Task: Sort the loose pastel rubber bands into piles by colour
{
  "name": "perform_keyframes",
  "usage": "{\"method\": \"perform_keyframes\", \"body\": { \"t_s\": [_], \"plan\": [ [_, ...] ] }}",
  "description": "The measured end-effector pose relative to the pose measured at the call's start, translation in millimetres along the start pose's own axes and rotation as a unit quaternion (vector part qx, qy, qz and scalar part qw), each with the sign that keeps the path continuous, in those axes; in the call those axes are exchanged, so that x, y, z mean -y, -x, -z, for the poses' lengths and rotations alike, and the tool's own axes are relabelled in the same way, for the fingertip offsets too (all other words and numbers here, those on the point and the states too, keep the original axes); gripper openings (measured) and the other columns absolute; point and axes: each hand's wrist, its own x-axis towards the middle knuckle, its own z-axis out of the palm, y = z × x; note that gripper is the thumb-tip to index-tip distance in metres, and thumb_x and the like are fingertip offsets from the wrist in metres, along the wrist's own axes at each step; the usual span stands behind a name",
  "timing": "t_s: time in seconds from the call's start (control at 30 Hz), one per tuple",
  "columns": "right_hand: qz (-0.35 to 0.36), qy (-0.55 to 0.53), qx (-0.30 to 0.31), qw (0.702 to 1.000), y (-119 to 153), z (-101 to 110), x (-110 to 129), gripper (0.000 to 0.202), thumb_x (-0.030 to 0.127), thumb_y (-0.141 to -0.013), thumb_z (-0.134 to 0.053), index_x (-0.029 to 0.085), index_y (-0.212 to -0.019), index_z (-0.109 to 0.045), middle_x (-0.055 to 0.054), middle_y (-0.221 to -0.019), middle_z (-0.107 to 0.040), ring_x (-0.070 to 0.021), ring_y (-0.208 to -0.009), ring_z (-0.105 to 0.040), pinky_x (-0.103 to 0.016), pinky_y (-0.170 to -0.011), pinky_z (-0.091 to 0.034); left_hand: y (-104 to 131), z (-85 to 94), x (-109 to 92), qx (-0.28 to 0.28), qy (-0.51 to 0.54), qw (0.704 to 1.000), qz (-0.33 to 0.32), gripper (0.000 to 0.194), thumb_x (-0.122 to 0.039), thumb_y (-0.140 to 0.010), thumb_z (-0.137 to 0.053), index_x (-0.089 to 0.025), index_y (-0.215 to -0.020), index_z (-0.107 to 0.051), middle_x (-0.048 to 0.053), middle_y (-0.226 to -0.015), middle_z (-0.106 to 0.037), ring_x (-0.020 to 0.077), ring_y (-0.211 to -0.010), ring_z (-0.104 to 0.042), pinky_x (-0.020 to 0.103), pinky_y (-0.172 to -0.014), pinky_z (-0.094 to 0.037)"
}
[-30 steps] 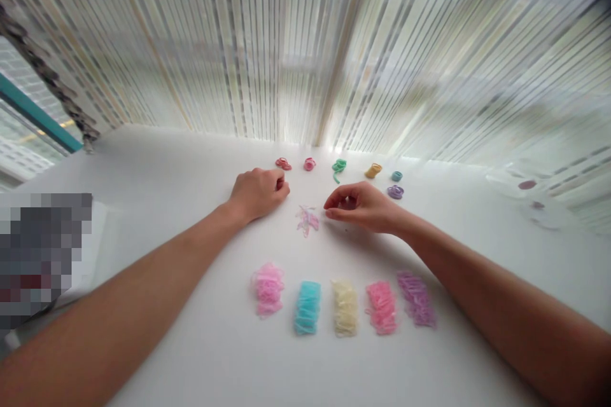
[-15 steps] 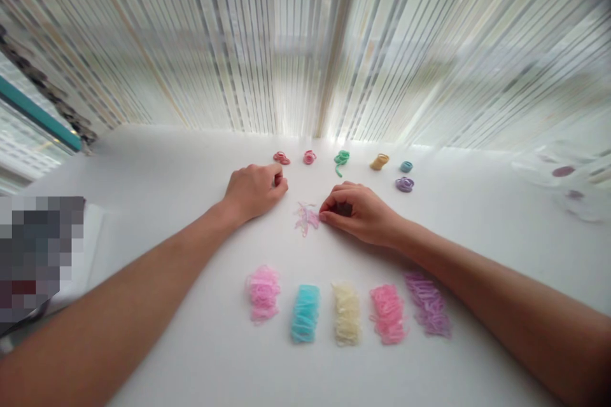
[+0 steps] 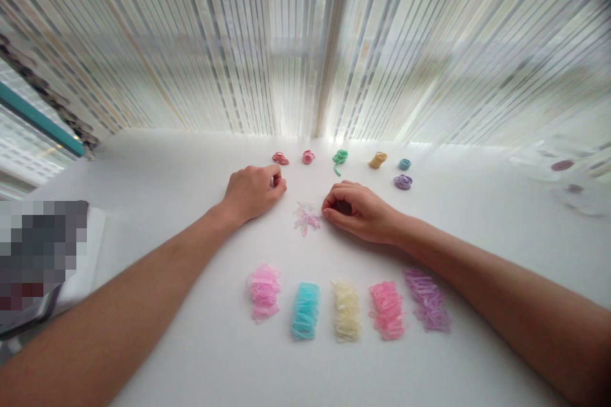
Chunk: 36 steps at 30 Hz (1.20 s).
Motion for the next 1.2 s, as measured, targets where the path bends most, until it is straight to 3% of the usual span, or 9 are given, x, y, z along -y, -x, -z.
{"method": "perform_keyframes", "body": {
  "t_s": [0.2, 0.33, 0.57, 0.77, 1.03, 1.2],
  "plan": [
    [-0.017, -0.025, 0.002, 1.000, -1, 2, 2, 0.008, 0.023, -0.090, -0.067, 0.020, -0.083, -0.071, -0.005, -0.081, -0.068, -0.0185, -0.077, -0.059, -0.033, -0.074, -0.046, 0, 2.3, -1, 0.010, -0.002, 1.000, 0.009, 0.030, -0.042, -0.097, -0.049, -0.024, -0.093, -0.073, 0.007, -0.089, -0.079, 0.0280, -0.085, -0.073, 0.037, -0.077, -0.049],
    [-0.020, -0.042, 0.012, 0.999, -1, 4, 2, 0.015, 0.027, -0.094, -0.064, 0.019, -0.083, -0.069, -0.005, -0.080, -0.067, -0.0175, -0.075, -0.057, -0.032, -0.071, -0.045, 0, 2.2, -1, 0.007, -0.002, 1.000, 0.009, 0.030, -0.042, -0.096, -0.049, -0.024, -0.094, -0.074, 0.007, -0.090, -0.079, 0.0291, -0.086, -0.073, 0.038, -0.079, -0.050],
    [-0.003, -0.007, -0.010, 1.000, -1, 1, -1, 0.017, 0.028, -0.102, -0.056, 0.020, -0.090, -0.065, -0.004, -0.082, -0.065, -0.0178, -0.075, -0.054, -0.033, -0.073, -0.042, 0, 1.4, -1, 0.005, 0.000, 1.000, 0.007, 0.029, -0.041, -0.096, -0.050, -0.024, -0.093, -0.073, 0.007, -0.090, -0.079, 0.0279, -0.086, -0.073, 0.037, -0.078, -0.049],
    [-0.028, -0.007, -0.028, 0.999, 0, 2, -4, 0.015, 0.027, -0.104, -0.052, 0.022, -0.091, -0.058, -0.005, -0.088, -0.065, -0.0180, -0.076, -0.055, -0.032, -0.072, -0.043, 0, 2.5, -1, 0.007, 0.004, 1.000, 0.009, 0.029, -0.042, -0.096, -0.050, -0.024, -0.092, -0.072, 0.006, -0.089, -0.079, 0.0279, -0.085, -0.073, 0.037, -0.077, -0.048],
    [-0.012, 0.081, -0.022, 0.996, 2, 5, -9, 0.011, 0.023, -0.103, -0.052, 0.022, -0.093, -0.058, -0.010, -0.096, -0.066, -0.0227, -0.085, -0.059, -0.038, -0.079, -0.046, 0, 2.1, -1, 0.004, 0.013, 1.000, 0.011, 0.028, -0.041, -0.095, -0.051, -0.024, -0.092, -0.073, 0.006, -0.088, -0.079, 0.0277, -0.086, -0.073, 0.037, -0.078, -0.049],
    [-0.018, 0.077, -0.039, 0.996, 3, 3, -7, 0.012, 0.022, -0.101, -0.054, 0.020, -0.093, -0.062, -0.009, -0.094, -0.065, -0.0209, -0.080, -0.059, -0.036, -0.075, -0.045, 0, 1.3, -1, 0.002, 0.012, 1.000, 0.008, 0.029, -0.042, -0.095, -0.051, -0.024, -0.092, -0.073, 0.006, -0.088, -0.079, 0.0276, -0.085, -0.073, 0.037, -0.078, -0.049]
  ]
}}
